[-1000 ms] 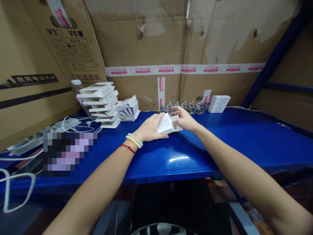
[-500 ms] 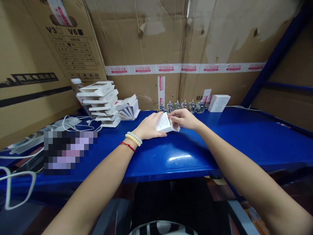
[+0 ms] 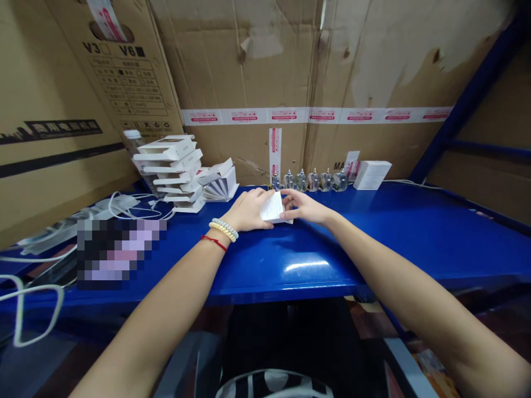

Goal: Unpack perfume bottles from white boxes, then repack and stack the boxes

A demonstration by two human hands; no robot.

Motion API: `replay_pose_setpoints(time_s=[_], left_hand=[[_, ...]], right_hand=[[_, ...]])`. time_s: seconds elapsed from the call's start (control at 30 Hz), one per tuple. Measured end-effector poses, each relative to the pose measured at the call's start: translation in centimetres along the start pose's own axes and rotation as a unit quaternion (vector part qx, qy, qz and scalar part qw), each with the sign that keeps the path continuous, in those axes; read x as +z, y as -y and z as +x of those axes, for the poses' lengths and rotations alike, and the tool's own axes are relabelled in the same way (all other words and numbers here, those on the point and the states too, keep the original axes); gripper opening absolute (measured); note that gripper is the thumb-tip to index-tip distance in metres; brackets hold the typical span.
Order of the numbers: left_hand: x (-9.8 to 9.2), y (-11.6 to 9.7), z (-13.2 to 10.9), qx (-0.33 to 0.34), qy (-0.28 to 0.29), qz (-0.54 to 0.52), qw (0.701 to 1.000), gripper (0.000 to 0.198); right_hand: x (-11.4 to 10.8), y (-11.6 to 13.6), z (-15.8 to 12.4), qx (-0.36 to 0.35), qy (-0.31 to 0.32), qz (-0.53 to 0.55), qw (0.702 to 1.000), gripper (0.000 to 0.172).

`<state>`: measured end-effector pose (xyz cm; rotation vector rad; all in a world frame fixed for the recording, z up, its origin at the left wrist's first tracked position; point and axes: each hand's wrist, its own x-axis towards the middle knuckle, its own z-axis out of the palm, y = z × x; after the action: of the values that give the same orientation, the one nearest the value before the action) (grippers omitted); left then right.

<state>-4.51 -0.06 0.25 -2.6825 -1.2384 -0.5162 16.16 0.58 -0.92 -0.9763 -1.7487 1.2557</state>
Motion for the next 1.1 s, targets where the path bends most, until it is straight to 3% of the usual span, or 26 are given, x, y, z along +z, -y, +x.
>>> replay_pose_setpoints(time_s=[0.13, 0.2, 0.37, 0.57, 0.9, 1.1], left_hand=[[-1.2, -0.6, 0.1, 0.018, -0.004, 0.092, 0.996, 0.079], [-1.9, -0.8, 0.2, 0.025, -0.013, 0.117, 0.993, 0.074], [-3.0, -1.4, 0.3, 0.053, -0.033, 0.121, 0.991, 0.067], [-3.2, -2.7, 0.5, 0.079, -0.027, 0.133, 0.988, 0.056], [-2.5, -2.0, 0.1, 0.022, -0.076, 0.157, 0.984, 0.058], [-1.8, -0.7, 0.0, -0.013, -0.062, 0.131, 0.989, 0.071]], right_hand=[[1.5, 0.0, 0.8, 0.058, -0.080, 0.076, 0.992, 0.020], [1.9, 0.4, 0.8, 0.084, -0.073, 0.094, 0.989, 0.011], [3.0, 0.6, 0.1, 0.111, -0.013, 0.215, 0.970, 0.012], [3.8, 0.0, 0.2, 0.083, -0.029, 0.324, 0.942, 0.022], [3.1, -0.2, -0.2, 0.087, -0.030, 0.304, 0.948, 0.034], [2.9, -0.3, 0.2, 0.092, -0.050, 0.244, 0.964, 0.020]])
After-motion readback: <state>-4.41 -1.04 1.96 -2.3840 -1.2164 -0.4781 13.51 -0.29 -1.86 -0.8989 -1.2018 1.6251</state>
